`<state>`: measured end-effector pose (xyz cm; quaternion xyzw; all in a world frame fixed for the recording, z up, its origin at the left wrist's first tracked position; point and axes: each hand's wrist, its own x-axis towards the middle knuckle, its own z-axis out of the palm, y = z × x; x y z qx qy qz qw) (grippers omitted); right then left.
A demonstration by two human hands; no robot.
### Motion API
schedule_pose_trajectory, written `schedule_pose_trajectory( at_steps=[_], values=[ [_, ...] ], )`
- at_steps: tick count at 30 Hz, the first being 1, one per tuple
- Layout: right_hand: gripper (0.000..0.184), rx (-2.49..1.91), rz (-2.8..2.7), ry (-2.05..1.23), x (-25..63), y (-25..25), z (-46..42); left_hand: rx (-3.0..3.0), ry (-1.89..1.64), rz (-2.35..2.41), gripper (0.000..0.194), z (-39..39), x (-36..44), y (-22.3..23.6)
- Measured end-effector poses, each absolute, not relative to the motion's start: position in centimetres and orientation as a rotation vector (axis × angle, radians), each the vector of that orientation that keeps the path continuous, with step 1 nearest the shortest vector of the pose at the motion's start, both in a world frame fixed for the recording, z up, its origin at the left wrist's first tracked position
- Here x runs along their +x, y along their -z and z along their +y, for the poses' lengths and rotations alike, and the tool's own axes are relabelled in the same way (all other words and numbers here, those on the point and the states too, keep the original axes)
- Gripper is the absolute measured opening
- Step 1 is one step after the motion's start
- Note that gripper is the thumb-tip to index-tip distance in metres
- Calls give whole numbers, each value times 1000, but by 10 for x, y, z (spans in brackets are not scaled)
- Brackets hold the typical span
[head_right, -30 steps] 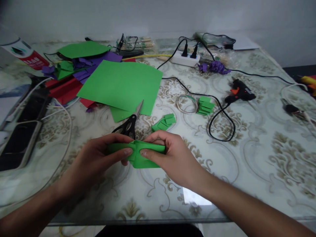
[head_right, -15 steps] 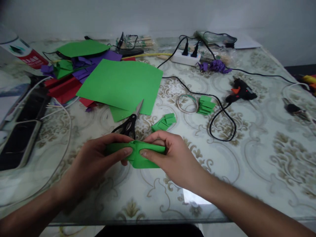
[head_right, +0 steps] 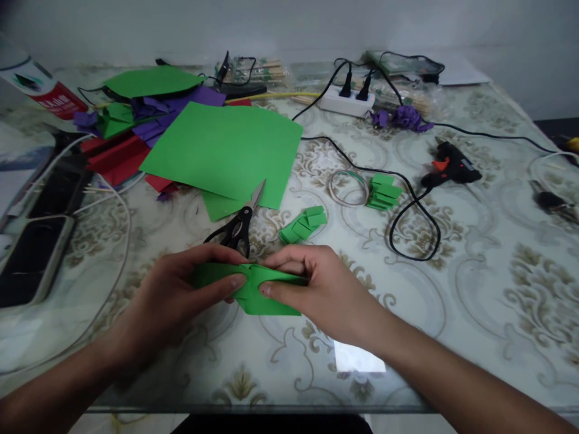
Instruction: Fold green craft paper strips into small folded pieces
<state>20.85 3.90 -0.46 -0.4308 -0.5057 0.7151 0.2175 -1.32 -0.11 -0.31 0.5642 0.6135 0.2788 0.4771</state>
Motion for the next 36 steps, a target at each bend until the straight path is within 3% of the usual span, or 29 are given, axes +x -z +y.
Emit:
schedule_pose_trajectory(
  at_steps=[4, 12, 25, 31, 36],
  values=[
    [14, -1203, -1474, -2102, 211, 4, 40, 1467, -647, 1472, 14, -1, -13, 2],
    [22, -1120, -1582, -2169, 210, 1, 35, 1519, -655, 1398, 29, -3, -11, 3],
    [17, -1112, -1687, -1938, 211, 2, 33, 1521, -651, 1404, 29, -6, -12, 1],
    [15, -1110, -1699, -1837, 209, 0, 30, 1357, -590, 1371, 14, -5, -14, -3],
    [7, -1122, -1702, -1772, 206, -1, 28, 1347, -588, 1386, 16, -5, -12, -4]
  ],
)
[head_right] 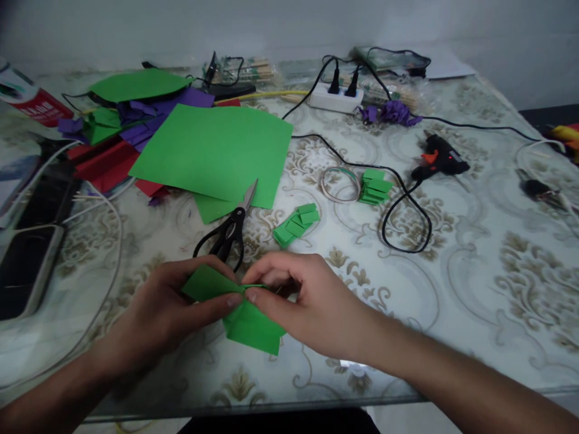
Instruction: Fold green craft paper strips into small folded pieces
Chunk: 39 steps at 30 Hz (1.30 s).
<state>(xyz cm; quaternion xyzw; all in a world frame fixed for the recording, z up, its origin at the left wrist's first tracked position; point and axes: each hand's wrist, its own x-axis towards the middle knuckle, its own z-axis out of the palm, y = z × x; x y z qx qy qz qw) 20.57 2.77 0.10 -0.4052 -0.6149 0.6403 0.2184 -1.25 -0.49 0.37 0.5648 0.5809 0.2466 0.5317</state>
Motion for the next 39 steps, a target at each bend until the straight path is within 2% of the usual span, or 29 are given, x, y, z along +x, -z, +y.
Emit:
schedule_pose_trajectory(
  at_steps=[15, 34, 39],
  values=[
    [3, -1051, -1695, -1632, 204, 0, 26, 1493, -690, 1380, 3, -7, -10, -5],
    [8, -1064, -1596, -1771, 203, 2, 24, 1398, -674, 1292, 10, -4, -9, -6],
    [10, -1087, -1588, -1777, 202, 1, 23, 1304, -723, 1299, 17, -6, -8, -1]
  ],
)
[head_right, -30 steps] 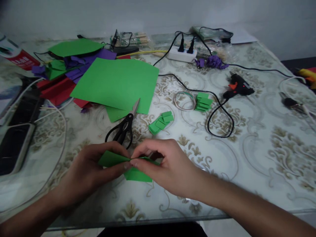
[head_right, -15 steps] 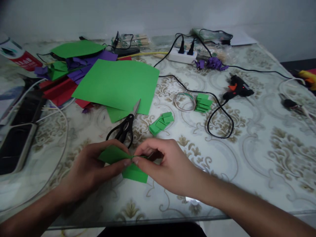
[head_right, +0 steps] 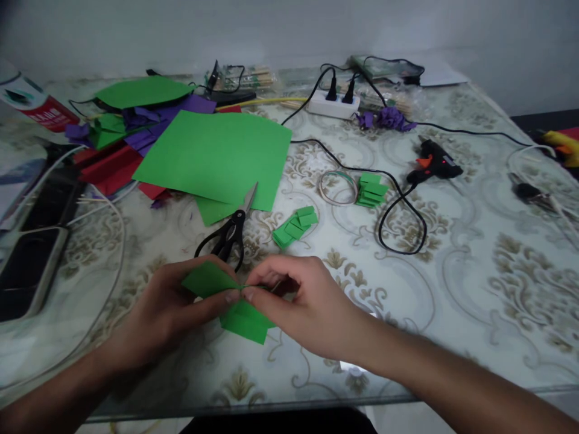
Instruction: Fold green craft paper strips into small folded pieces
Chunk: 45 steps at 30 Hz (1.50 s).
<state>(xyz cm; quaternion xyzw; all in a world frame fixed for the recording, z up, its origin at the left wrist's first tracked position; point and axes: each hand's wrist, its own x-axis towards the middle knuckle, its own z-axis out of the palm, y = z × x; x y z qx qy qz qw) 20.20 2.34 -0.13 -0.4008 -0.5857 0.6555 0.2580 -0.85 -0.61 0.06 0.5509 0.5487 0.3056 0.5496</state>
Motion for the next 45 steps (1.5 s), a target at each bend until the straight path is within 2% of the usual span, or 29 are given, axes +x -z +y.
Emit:
schedule_pose_trajectory(
  at_steps=[13, 20, 28, 39, 45],
  values=[
    [11, -1082, -1579, -1798, 204, 2, 25, 1303, -724, 1306, 22, -8, -9, 4],
    [20, -1130, -1497, -1859, 204, -1, 32, 1214, -789, 1366, 23, -5, -14, 3],
    [11, -1058, -1500, -1899, 203, -3, 29, 1224, -688, 1332, 27, -6, -13, 3],
    [33, -1178, -1447, -2010, 204, 6, 31, 1216, -738, 1255, 23, -3, -9, 4],
    [38, -1168, -1352, -2129, 204, 8, 32, 1152, -725, 1235, 23, -2, -10, 6]
  ],
)
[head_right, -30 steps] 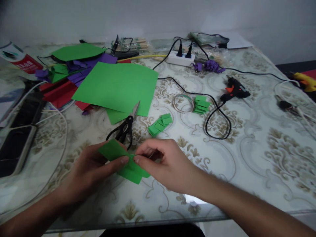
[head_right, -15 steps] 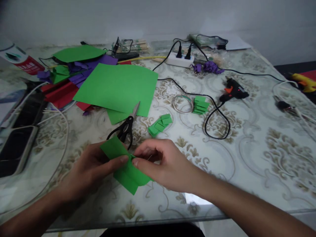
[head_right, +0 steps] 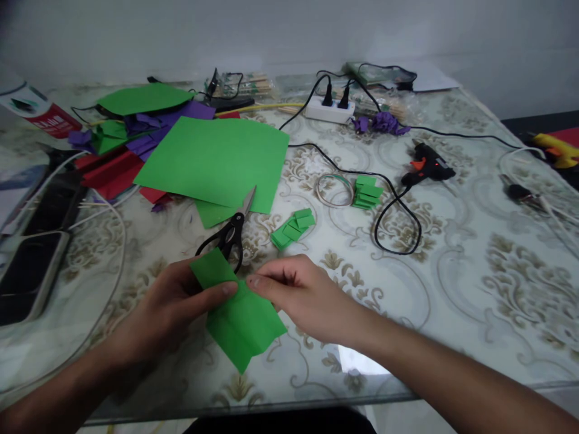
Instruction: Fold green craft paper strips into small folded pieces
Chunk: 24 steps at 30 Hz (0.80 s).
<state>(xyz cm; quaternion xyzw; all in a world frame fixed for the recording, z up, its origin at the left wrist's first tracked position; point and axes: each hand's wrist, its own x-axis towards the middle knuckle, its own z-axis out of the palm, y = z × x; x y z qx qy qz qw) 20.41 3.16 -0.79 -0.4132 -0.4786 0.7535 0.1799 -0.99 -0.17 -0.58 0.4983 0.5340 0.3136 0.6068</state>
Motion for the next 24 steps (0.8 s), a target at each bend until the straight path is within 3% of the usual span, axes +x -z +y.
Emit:
schedule_pose_trajectory(
  at_steps=[13, 17, 19, 24],
  values=[
    [38, -1144, -1439, -2089, 201, 10, 26, 1249, -716, 1241, 32, -5, -10, 6],
    [35, -1116, -1493, -2100, 203, 8, 26, 1320, -760, 1284, 20, -3, -15, 0],
    [34, -1088, -1538, -2111, 203, 7, 26, 1478, -745, 1287, 28, -2, -20, -3],
    [30, -1100, -1691, -2065, 205, 8, 25, 1687, -538, 1177, 5, 2, -28, -6]
  ],
)
